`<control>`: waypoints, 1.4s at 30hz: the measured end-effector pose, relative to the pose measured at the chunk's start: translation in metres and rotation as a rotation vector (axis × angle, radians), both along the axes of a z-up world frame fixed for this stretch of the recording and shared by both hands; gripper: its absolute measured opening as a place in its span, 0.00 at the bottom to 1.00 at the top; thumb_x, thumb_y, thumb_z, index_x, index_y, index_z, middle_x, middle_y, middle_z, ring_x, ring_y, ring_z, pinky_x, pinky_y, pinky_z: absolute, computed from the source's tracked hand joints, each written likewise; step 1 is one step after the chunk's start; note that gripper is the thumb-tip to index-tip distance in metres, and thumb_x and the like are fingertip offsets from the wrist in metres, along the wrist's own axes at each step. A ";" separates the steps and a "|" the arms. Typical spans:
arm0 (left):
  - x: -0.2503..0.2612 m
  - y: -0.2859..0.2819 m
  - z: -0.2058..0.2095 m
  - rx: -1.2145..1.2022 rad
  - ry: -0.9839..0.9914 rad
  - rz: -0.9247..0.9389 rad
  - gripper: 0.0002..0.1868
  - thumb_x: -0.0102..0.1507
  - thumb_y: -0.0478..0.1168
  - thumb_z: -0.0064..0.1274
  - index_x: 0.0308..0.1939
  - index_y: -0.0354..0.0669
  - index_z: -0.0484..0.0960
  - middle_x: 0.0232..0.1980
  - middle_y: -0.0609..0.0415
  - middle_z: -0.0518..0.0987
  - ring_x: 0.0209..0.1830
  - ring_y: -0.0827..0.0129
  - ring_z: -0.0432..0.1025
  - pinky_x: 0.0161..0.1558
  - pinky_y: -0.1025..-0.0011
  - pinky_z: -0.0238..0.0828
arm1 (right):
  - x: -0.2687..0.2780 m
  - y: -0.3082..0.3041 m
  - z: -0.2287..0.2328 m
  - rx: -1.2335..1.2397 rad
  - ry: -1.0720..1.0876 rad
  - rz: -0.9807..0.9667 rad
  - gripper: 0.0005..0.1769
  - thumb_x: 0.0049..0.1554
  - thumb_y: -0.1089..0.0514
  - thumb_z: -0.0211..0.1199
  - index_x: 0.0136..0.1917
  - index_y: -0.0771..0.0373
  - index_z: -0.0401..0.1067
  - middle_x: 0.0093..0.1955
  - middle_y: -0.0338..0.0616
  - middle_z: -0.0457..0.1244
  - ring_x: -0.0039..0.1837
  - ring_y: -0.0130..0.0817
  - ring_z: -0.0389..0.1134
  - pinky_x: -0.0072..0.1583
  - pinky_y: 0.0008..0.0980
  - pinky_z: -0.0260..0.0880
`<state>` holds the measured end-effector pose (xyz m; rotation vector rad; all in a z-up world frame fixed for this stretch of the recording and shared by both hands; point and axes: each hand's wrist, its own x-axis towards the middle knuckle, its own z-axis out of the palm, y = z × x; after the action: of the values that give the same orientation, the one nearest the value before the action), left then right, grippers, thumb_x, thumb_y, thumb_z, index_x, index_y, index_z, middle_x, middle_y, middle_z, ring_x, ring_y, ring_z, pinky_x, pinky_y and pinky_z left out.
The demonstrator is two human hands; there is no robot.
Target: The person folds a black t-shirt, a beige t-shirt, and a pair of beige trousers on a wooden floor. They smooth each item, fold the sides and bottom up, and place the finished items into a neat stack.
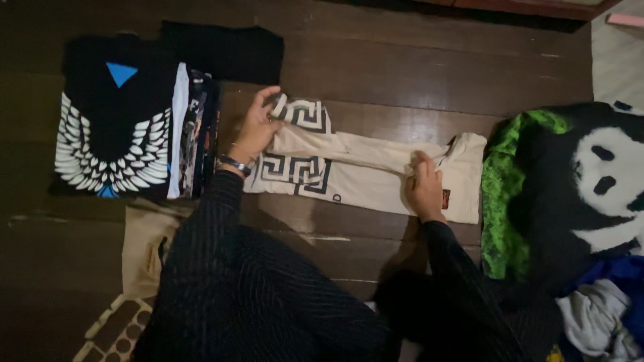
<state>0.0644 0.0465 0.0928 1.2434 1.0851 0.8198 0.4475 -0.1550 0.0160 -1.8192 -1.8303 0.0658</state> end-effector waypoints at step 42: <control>0.077 -0.090 0.012 0.548 0.720 -0.592 0.08 0.60 0.37 0.49 0.41 0.41 0.72 0.44 0.43 0.76 0.43 0.43 0.75 0.47 0.52 0.72 | 0.128 -0.061 0.058 -0.155 -0.140 -0.237 0.08 0.54 0.66 0.65 0.49 0.61 0.74 0.49 0.53 0.66 0.46 0.58 0.69 0.45 0.51 0.70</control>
<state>0.1413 -0.0432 0.1049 2.2950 0.9621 0.1885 0.5751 -0.2159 0.0742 -2.1869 -1.7279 -0.0094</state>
